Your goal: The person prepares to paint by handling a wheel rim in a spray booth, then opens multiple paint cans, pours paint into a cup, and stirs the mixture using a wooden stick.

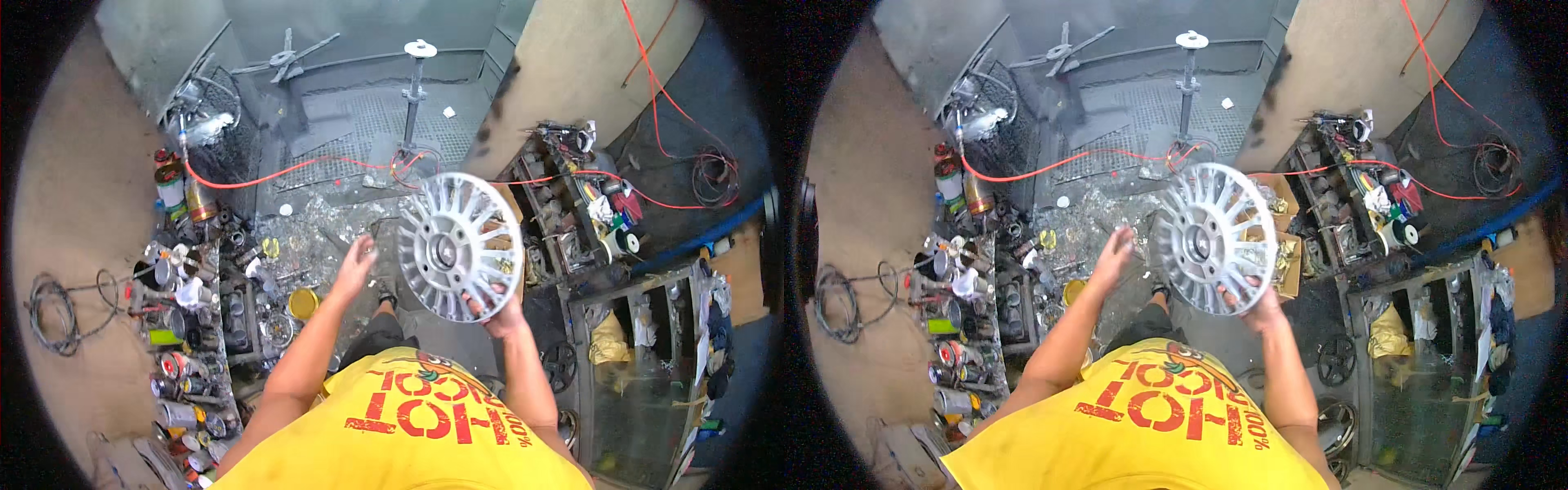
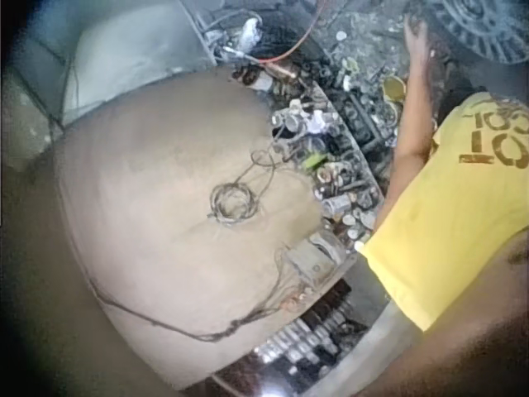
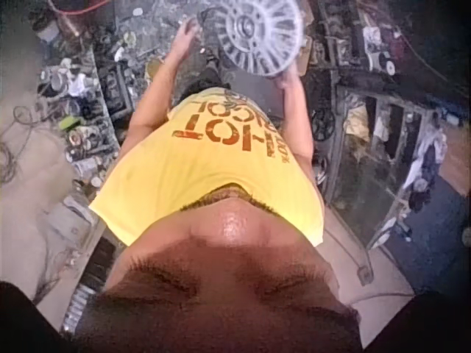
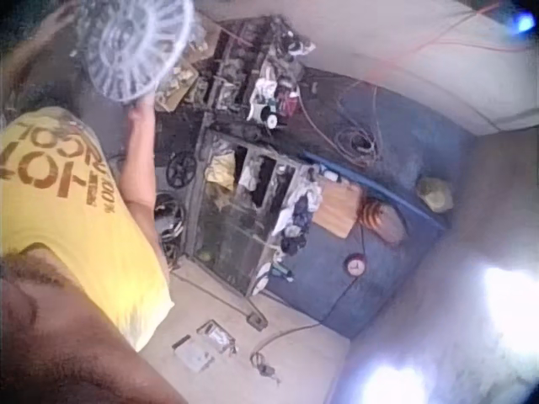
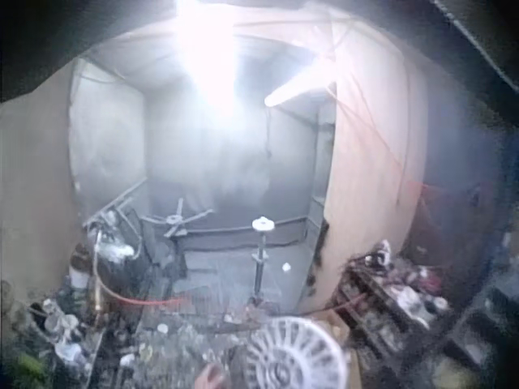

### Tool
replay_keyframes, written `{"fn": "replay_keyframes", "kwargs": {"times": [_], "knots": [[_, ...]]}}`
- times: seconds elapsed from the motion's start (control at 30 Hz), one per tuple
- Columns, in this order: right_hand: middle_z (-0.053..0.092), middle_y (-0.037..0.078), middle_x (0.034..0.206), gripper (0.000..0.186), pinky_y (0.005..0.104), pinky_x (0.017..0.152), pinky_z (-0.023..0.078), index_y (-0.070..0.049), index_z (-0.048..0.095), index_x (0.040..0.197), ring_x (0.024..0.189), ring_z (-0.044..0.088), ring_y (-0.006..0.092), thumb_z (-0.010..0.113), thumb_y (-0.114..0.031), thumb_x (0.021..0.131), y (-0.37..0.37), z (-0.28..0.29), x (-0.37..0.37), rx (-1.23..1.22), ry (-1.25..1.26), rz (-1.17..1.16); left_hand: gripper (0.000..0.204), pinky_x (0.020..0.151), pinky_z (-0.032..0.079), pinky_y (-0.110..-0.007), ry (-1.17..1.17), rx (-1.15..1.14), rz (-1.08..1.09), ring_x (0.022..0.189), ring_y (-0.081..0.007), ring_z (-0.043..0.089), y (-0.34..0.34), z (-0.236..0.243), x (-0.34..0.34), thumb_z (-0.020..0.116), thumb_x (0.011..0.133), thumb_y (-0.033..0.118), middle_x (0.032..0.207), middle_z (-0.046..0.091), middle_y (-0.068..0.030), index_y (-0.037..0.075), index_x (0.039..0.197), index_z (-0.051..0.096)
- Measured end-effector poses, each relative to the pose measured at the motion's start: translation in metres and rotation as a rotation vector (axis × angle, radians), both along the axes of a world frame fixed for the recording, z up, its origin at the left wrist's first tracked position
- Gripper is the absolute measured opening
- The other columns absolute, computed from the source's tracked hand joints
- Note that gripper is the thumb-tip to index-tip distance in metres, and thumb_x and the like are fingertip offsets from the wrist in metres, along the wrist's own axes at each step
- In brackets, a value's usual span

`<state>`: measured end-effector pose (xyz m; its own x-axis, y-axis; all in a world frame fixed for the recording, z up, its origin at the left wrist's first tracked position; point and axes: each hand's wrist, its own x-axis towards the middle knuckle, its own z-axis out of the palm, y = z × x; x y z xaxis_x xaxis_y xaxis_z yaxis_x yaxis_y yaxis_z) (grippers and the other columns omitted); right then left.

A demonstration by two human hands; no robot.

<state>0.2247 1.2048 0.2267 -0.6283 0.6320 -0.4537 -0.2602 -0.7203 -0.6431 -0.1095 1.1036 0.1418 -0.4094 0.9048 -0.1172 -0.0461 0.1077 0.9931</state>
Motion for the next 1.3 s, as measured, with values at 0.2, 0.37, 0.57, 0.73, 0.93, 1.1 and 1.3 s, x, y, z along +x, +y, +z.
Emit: {"fn": "replay_keyframes", "kwargs": {"times": [0.2,0.37,0.57,0.73,0.93,1.1,1.3], "knots": [[0.070,0.014,0.119,0.067,0.0432,0.086,0.056,-0.008,0.063,0.133,0.103,0.069,0.0264,0.043,-0.064,0.101,0.134,0.019,-0.067,0.139,-0.251,-0.582,0.063,0.091,0.057,-0.042,-0.793,0.253,-0.066,0.117,-0.0292,0.065,0.143,0.026,-0.046,0.055,0.103,0.055,0.130,0.064,-0.0137,0.009,0.144,0.051],[0.061,0.012,0.138,0.067,0.0429,0.100,0.050,-0.005,0.050,0.147,0.116,0.063,0.0257,0.035,-0.057,0.108,0.237,-0.002,-0.120,0.573,0.008,-0.617,0.055,0.096,0.056,-0.047,-0.776,0.113,0.051,0.113,-0.0297,0.066,0.240,0.034,-0.076,0.053,0.105,0.052,0.126,0.065,-0.0147,0.012,0.142,0.053],[0.068,0.010,0.123,0.056,0.0449,0.090,0.058,-0.009,0.056,0.140,0.105,0.069,0.0263,0.038,-0.052,0.108,0.333,-0.036,-0.171,0.352,-0.114,-0.560,0.054,0.100,0.054,-0.056,-0.785,-0.101,0.088,0.118,-0.0395,0.063,0.329,0.035,-0.134,0.044,0.109,0.050,0.139,0.054,-0.0193,0.012,0.148,0.045],[0.067,0.012,0.127,0.048,0.0450,0.090,0.058,-0.013,0.056,0.136,0.102,0.070,0.0272,0.048,-0.049,0.104,0.406,-0.036,-0.228,0.199,-0.069,-0.446,0.047,0.096,0.055,-0.046,-0.776,-0.098,0.188,0.109,-0.0301,0.066,0.387,0.027,-0.169,0.045,0.109,0.049,0.128,0.061,-0.0171,0.012,0.136,0.056],[0.069,0.014,0.124,0.047,0.0498,0.097,0.057,-0.010,0.058,0.132,0.112,0.069,0.0323,0.047,-0.046,0.103,0.564,-0.069,-0.296,0.311,0.051,-0.300,0.048,0.095,0.057,-0.048,-0.806,0.021,0.349,0.109,-0.0328,0.068,0.495,0.030,-0.222,0.044,0.109,0.047,0.125,0.063,-0.0202,0.008,0.136,0.055],[0.070,0.013,0.119,0.044,0.0469,0.091,0.059,-0.011,0.060,0.127,0.106,0.070,0.0300,0.048,-0.045,0.103,0.709,-0.037,-0.363,0.233,0.034,-0.197,0.046,0.094,0.059,-0.047,-0.743,0.095,0.378,0.112,-0.0315,0.068,0.619,0.045,-0.274,0.039,0.112,0.041,0.132,0.062,-0.0247,0.006,0.138,0.052],[0.061,0.001,0.094,0.024,0.0313,0.071,0.060,-0.009,0.065,0.117,0.082,0.068,0.0156,0.063,-0.028,0.101,0.866,0.009,-0.447,0.263,-0.022,-0.150,0.047,0.097,0.059,-0.048,-0.773,0.140,0.459,0.111,-0.0319,0.067,0.751,0.083,-0.335,0.037,0.113,0.039,0.132,0.059,-0.0226,0.002,0.139,0.050]]}}
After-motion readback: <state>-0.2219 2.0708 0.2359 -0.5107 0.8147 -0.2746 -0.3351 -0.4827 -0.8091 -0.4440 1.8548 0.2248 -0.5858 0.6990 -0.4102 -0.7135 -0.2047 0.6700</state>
